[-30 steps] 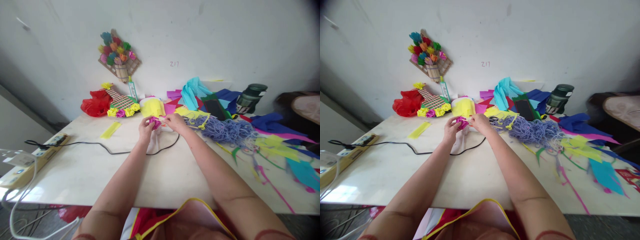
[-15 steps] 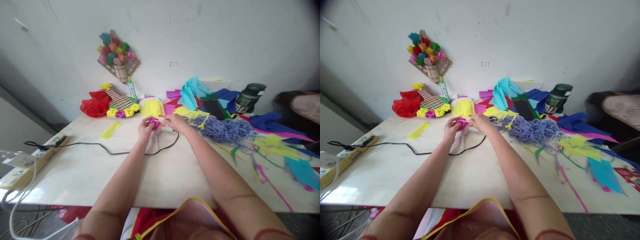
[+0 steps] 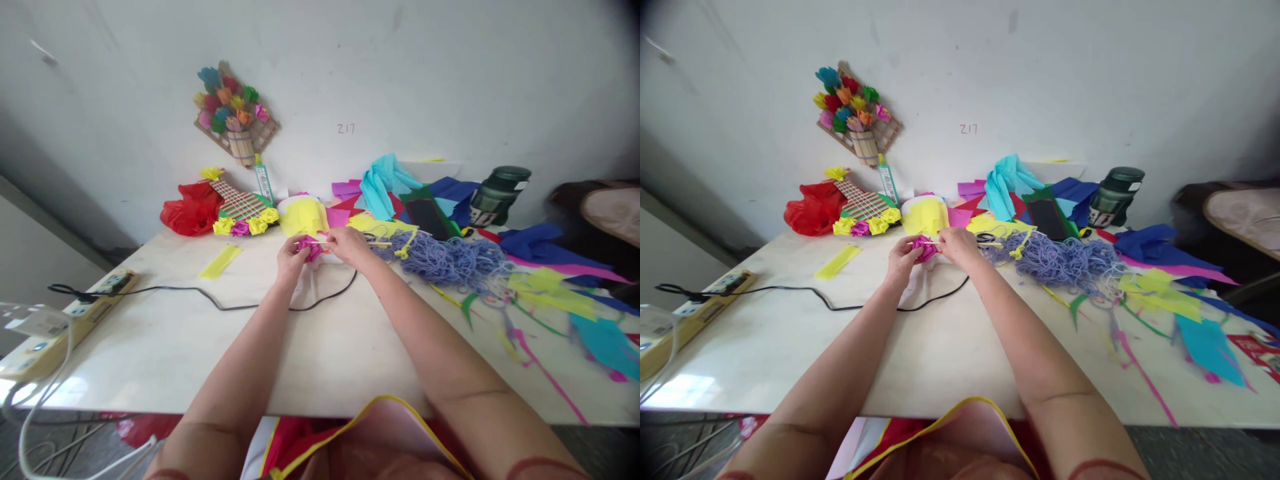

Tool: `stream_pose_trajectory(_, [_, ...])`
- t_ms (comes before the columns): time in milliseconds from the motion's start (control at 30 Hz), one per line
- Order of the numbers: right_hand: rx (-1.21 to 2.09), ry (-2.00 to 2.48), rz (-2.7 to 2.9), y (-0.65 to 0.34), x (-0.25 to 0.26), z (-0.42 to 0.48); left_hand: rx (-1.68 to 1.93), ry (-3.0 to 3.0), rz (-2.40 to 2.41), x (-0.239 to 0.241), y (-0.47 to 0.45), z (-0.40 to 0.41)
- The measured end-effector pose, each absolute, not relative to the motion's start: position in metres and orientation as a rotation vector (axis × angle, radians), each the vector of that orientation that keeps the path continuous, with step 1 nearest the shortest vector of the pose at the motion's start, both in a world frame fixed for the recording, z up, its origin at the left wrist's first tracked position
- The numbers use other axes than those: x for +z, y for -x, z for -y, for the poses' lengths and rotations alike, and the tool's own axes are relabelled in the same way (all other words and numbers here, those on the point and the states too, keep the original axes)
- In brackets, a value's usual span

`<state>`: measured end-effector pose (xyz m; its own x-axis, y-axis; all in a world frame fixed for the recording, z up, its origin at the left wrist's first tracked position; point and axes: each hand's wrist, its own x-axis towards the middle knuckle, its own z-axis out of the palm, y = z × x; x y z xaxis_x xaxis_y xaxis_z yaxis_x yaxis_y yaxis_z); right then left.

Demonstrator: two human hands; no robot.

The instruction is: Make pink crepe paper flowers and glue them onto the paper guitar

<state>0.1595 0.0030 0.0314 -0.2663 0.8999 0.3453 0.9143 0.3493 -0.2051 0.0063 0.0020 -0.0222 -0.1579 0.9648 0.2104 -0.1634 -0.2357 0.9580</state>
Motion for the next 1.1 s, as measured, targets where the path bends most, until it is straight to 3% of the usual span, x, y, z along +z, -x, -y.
stream_pose_trajectory(733, [0.044,1.491,2.321,-0.1595,0.0266,-0.0070,1.530,-1.184,-1.059,-0.0191,-0.0072,-0.0001])
stream_pose_trajectory(1100, [-0.087,1.549,2.290,-0.1585,0.0274,-0.0017,1.513,-1.198,-1.084,-0.0158,-0.0081,0.0019])
